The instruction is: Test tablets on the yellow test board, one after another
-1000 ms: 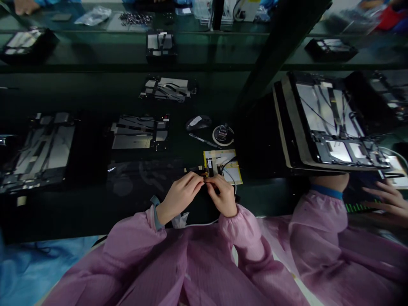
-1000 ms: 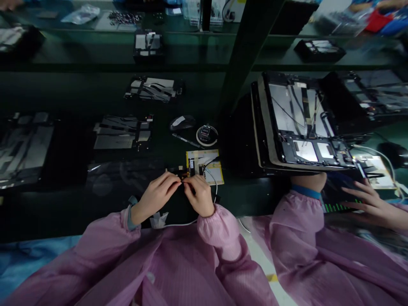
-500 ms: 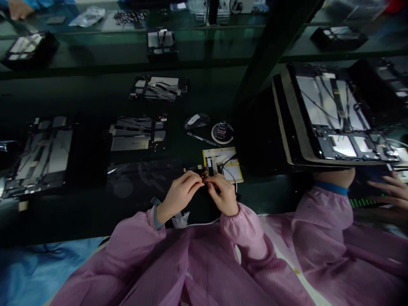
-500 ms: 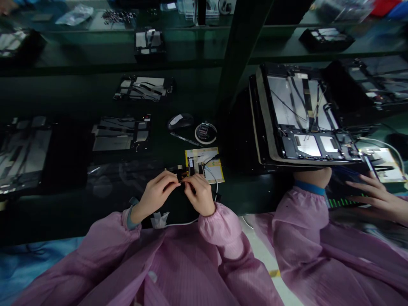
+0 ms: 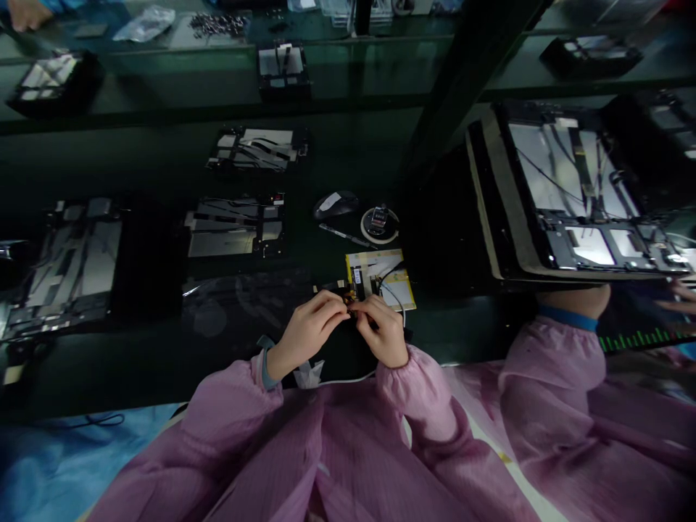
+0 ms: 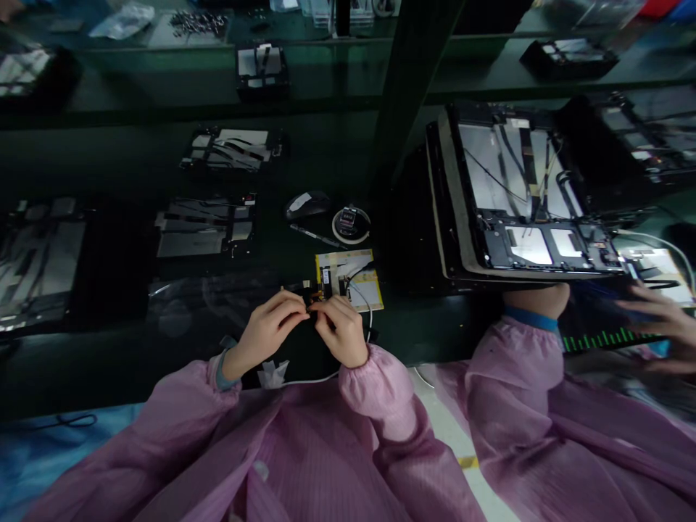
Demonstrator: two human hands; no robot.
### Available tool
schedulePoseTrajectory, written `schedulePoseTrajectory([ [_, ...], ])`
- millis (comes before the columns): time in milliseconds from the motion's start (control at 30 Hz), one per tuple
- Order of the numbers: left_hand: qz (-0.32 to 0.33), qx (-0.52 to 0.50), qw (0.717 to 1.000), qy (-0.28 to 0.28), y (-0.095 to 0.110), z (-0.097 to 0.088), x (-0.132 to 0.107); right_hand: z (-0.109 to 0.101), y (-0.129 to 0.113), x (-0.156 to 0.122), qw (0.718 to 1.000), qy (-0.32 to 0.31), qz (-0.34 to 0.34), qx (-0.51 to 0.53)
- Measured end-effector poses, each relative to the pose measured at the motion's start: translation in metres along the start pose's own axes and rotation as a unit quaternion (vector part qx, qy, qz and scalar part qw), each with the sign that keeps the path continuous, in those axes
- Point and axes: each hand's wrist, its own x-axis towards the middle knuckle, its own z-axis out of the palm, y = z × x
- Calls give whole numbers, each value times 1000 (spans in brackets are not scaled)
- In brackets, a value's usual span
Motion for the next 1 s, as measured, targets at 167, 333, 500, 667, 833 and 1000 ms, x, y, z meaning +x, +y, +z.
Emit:
schedulePoseTrajectory([
  [167,2,3,1000,12,-1,1,0,-1,0,1,1000,-2,-11,4],
  [333,-4,-4,1000,7,-2,2,0,-1,-1,1,1000,-5,-14,-6],
  [500,-3,-6,1000,10,-2,3,0,-1,-1,1,1000,-4,-20,-5],
  [667,-7,-21,1000,16,-1,2,0,-3,-3,2,1000,-14,-22,8],
  [833,-5,-33,999,24,0,1,1,-3,-3,2,1000,-4,-23,17],
  [1000,-2,-40,999,27,1,1,2,-1,-3,0,1000,10,-17,13],
])
